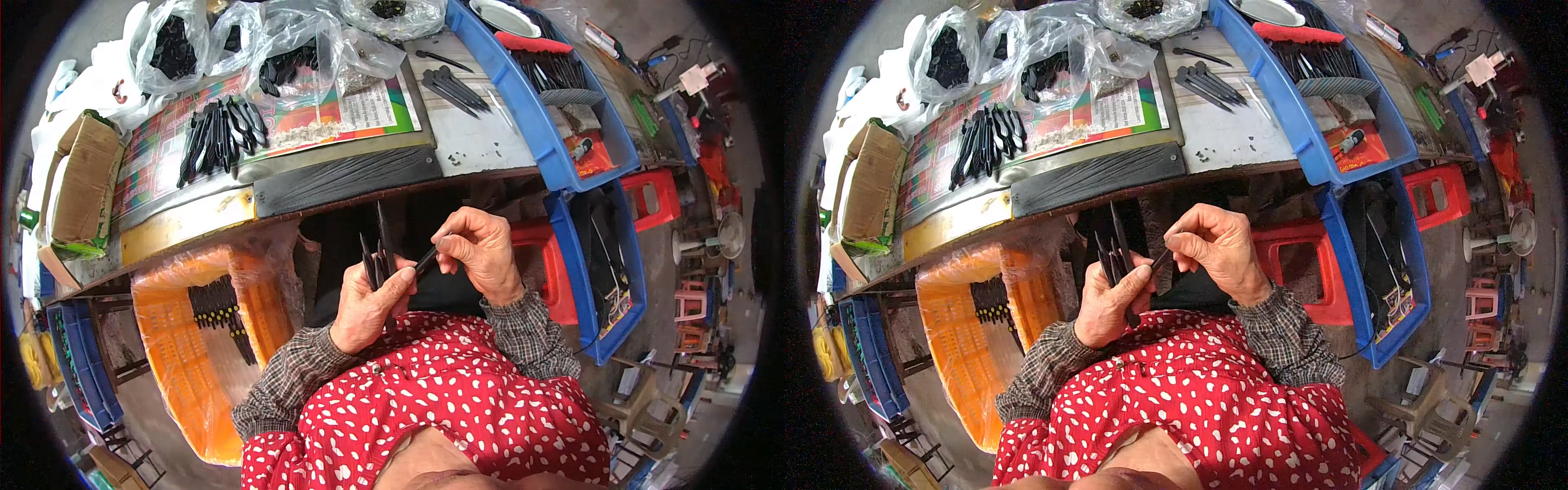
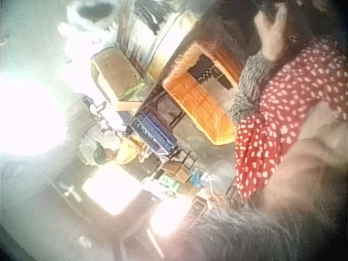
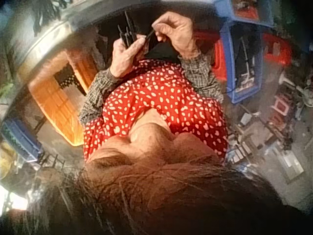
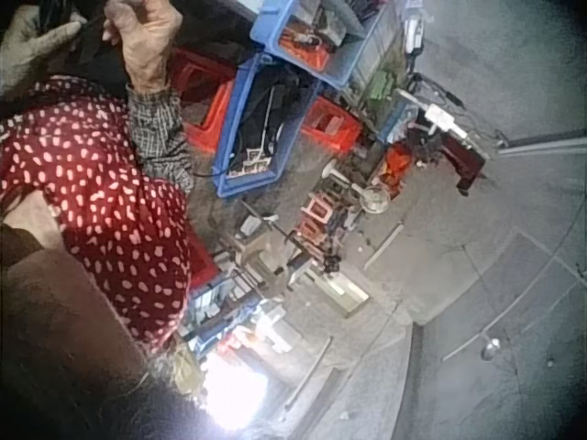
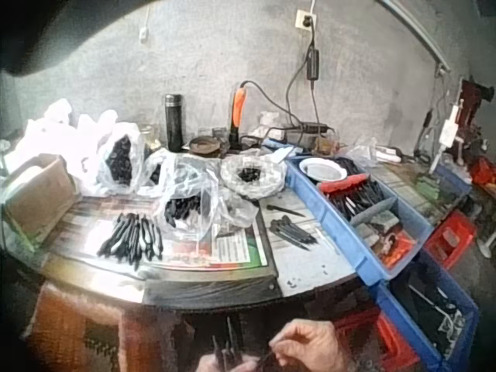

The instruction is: The person assembles small black plastic components by hand, inserting metal strips into them and placing the completed assemblies into sorting bins.

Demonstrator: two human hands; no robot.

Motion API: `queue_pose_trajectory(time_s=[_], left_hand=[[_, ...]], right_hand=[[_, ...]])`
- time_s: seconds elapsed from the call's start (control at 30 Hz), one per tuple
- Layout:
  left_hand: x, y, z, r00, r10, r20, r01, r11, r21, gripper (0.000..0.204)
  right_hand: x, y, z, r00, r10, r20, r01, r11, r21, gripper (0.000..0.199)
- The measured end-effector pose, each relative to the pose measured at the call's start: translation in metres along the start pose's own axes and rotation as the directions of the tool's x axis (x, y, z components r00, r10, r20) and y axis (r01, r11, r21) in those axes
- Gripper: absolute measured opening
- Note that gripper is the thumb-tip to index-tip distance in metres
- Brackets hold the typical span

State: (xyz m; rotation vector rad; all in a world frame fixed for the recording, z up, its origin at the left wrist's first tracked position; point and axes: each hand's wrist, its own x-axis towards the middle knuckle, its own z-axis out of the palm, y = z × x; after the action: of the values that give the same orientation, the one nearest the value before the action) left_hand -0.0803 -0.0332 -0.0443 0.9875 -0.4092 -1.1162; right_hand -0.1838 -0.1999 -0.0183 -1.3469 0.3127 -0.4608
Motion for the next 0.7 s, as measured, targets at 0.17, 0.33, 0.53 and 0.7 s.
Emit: queue_pose_trajectory(time_s=[0.17, 0.33, 0.53, 0.7], left_hand=[[0.001, -0.003, 0.004, 0.996, 0.084, -0.043, -0.081, 0.995, 0.056, 0.014], [0.004, -0.004, 0.006, 0.984, 0.156, -0.085, -0.15, 0.986, 0.07, 0.015], [0.006, 0.011, -0.001, 0.997, 0.048, -0.059, -0.045, 0.998, 0.047, 0.014], [0.01, 0.024, -0.005, 0.999, 0.043, -0.005, -0.042, 0.997, 0.068, 0.018]], right_hand=[[-0.001, 0.004, 0.006, 0.996, -0.035, -0.085, 0.035, 0.999, -0.002, 0.012], [0.004, 0.006, 0.008, 0.995, -0.011, -0.096, 0.016, 0.999, 0.05, 0.013], [0.012, -0.023, 0.008, 0.935, -0.347, 0.073, 0.33, 0.775, -0.539, 0.018], [0.017, -0.036, 0.004, 0.664, -0.518, 0.539, 0.664, 0.077, -0.744, 0.028]])
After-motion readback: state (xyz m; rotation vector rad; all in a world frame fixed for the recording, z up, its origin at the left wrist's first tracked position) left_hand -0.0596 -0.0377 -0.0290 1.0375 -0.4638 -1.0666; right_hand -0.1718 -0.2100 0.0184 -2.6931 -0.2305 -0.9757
